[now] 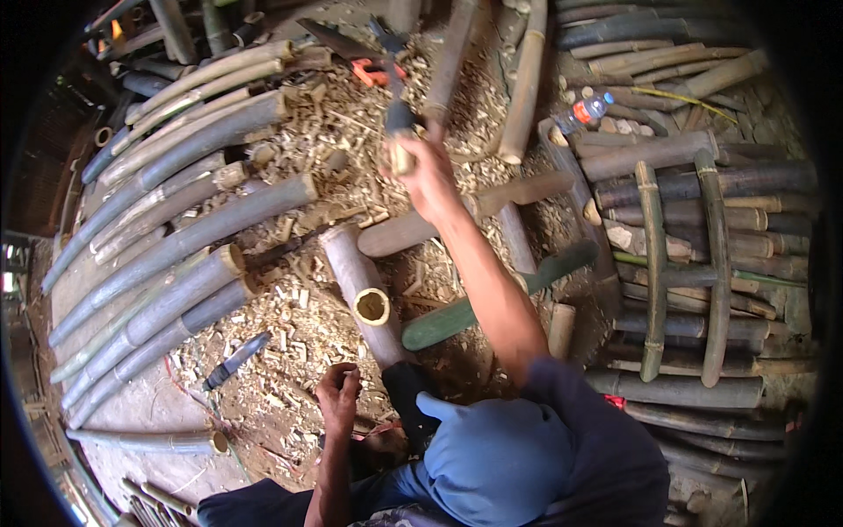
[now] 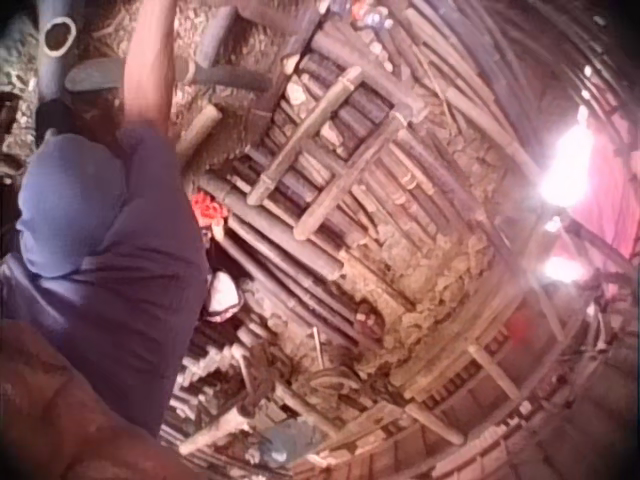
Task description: The person uses a mallet and a chisel-like tool to carve out and shape a hole in a section of bamboo, eventually inserting another bamboo pole into the hole to create a joint.
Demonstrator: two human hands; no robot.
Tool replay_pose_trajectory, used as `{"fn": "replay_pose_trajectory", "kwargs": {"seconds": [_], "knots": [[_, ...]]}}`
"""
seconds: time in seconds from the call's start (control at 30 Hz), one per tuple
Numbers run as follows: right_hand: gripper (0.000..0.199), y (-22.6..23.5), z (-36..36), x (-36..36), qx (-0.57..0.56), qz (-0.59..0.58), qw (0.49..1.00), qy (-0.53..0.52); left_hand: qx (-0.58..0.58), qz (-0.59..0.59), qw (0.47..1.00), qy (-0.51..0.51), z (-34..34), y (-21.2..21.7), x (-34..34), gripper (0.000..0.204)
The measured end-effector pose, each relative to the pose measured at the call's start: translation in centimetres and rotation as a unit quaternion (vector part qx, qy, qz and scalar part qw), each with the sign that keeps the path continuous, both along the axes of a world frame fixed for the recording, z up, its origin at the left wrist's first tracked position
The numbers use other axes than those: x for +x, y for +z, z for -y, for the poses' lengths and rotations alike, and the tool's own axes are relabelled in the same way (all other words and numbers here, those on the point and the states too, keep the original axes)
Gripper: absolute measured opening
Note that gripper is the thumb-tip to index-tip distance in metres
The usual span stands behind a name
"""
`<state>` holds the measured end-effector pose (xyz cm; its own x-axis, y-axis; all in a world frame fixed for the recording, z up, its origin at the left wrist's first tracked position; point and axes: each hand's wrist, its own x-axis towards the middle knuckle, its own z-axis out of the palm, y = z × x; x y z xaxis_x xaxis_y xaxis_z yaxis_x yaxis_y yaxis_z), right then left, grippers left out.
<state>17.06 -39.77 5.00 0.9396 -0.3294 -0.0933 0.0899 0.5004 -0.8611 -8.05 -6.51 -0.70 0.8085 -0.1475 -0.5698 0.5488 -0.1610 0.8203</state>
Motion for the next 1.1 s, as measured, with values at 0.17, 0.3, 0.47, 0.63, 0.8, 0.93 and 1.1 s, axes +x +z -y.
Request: {"fn": "replay_pose_trajectory", "kwargs": {"seconds": [0.17, 0.3, 0.47, 0.63, 0.8, 0.93, 1.1], "knots": [[0.043, 5.3, 2.3, -6.4, 0.122, -0.029, 0.986, 0.106, -0.066, 0.058, 0.996, -0.005, 3.4, 0.0, -0.4, 0.018], [0.042, 5.6, 1.0, -9.5, 0.146, -0.041, 0.979, 0.133, -0.068, 0.093, 0.993, -0.008, 4.0, 2.0, 0.2, 0.02], [0.056, 9.0, 1.6, -14.5, 0.163, -0.033, 0.963, 0.212, -0.048, 0.15, 0.987, -0.036, 5.2, 4.1, 0.7, 0.022], [0.053, 11.2, 0.3, -18.6, 0.07, -0.103, 0.973, 0.193, -0.041, 0.291, 0.955, -0.042, 8.4, 9.9, 1.5, 0.022], [0.049, 9.0, 0.0, -22.2, 0.005, -0.197, 0.961, 0.196, -0.053, 0.263, 0.943, -0.198, 12.0, 17.5, 1.1, 0.032], [0.048, 4.2, 0.3, -23.7, -0.059, -0.295, 0.901, 0.312, 0.009, 0.481, 0.823, -0.301, 13.5, 19.3, 2.5, 0.074], [0.047, -3.4, -0.7, -25.3, -0.222, -0.407, 0.826, 0.321, 0.137, 0.47, 0.697, -0.524, 16.6, 14.7, 6.1, 0.106]]}}
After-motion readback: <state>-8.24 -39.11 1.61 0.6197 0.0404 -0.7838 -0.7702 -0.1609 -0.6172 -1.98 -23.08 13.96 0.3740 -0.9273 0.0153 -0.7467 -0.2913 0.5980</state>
